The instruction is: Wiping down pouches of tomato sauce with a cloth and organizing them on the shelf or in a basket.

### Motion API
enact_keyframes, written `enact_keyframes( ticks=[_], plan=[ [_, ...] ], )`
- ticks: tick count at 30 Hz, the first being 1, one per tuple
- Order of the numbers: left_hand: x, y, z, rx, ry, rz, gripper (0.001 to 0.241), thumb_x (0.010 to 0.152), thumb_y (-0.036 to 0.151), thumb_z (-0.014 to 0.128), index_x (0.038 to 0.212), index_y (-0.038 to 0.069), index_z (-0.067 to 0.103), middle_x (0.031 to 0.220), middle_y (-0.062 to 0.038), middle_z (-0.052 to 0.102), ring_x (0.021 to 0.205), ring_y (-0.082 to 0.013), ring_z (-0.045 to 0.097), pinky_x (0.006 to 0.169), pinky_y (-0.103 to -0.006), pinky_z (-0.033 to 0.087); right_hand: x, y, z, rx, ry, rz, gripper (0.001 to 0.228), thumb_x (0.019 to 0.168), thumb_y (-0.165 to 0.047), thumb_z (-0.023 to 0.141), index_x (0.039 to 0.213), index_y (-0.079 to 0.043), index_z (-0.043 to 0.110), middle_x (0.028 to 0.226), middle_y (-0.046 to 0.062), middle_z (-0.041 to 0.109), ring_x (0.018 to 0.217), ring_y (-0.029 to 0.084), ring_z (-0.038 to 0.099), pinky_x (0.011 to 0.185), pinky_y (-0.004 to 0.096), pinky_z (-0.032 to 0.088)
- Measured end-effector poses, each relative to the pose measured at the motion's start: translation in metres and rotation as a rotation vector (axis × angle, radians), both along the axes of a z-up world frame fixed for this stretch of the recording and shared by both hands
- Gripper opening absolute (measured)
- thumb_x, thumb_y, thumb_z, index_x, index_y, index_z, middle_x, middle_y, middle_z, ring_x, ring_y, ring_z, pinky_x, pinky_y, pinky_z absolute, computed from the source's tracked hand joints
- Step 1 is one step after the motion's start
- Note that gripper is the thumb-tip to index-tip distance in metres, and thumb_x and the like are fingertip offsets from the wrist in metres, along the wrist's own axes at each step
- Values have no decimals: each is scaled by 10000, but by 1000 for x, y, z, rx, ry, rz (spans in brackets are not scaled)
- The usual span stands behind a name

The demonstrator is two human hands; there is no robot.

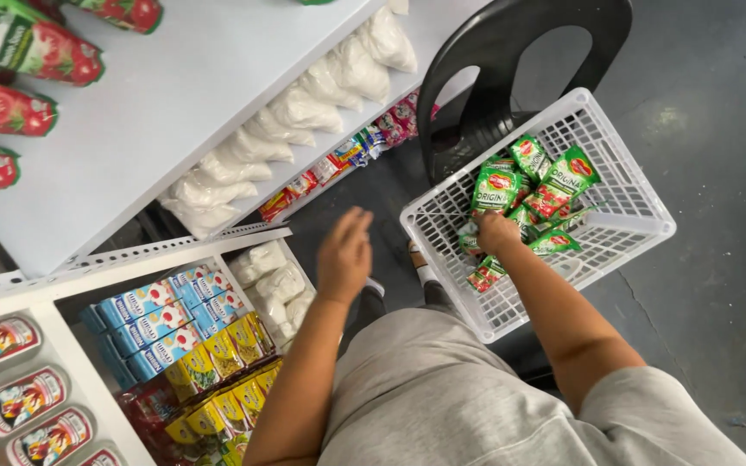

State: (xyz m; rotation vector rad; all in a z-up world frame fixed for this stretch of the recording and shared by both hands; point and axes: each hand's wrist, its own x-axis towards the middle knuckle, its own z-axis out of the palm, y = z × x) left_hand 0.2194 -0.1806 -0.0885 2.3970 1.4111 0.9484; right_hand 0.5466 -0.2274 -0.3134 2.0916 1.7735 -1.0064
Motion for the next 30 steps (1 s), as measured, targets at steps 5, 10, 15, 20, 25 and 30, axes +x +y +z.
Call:
enact_keyframes(
  ticks=[5, 10, 15, 20, 25, 30],
  plan=[
    [48, -12, 10, -476, 40, -267, 851, 684, 95, 866, 1471, 92, 544, 1388, -264, 583, 1294, -446, 577, 1111, -506, 460, 4, 6, 150, 219, 176, 161, 343, 764, -224, 702, 1101, -178, 749, 1065, 103, 707, 983, 392, 738, 900, 538, 609],
    [86, -14, 49, -557, -352, -405, 797, 716, 210, 880, 1434, 54, 571, 1399, -249, 597, 1349, -459, 532, 1144, -517, 424, -10, 27, 357, 339, 422, 265, 245, 728, -135, 758, 971, -106, 742, 979, 108, 726, 957, 403, 734, 848, 526, 595],
    [81, -15, 75, -697, -775, -275, 246, 1068, 301, 599, 933, 148, 736, 769, 0, 678, 741, -114, 597, 723, -330, 511, -44, 47, 407, 621, 906, 44, 144, 838, -50, 716, 971, -55, 771, 948, 131, 724, 897, 338, 727, 875, 451, 553],
    [74, -16, 83, -764, -1206, 117, 276, 1060, 175, 532, 1224, 65, 724, 1194, -94, 731, 1101, -178, 643, 1024, -410, 498, -153, 37, 478, 1000, 586, 211, 293, 970, 21, 633, 1232, 147, 598, 1077, 259, 652, 1059, 427, 644, 970, 484, 496],
    [38, -19, 96, -662, -1238, 167, 266, 1079, 268, 546, 998, 82, 718, 899, -10, 648, 849, -116, 573, 780, -300, 434, -172, 63, 378, 1105, 749, 237, 475, 1103, -310, 389, 1488, -85, 554, 1567, 234, 450, 1441, 455, 410, 1175, 551, 339],
    [15, -15, 138, -557, -1442, 236, 339, 1080, 308, 571, 1025, 20, 743, 929, -50, 733, 877, -117, 634, 826, -310, 550, -208, 77, 379, 1136, 830, 42, 323, 1052, -105, 561, 1336, 24, 647, 1392, 270, 603, 1299, 468, 566, 1110, 545, 434]
  ],
)
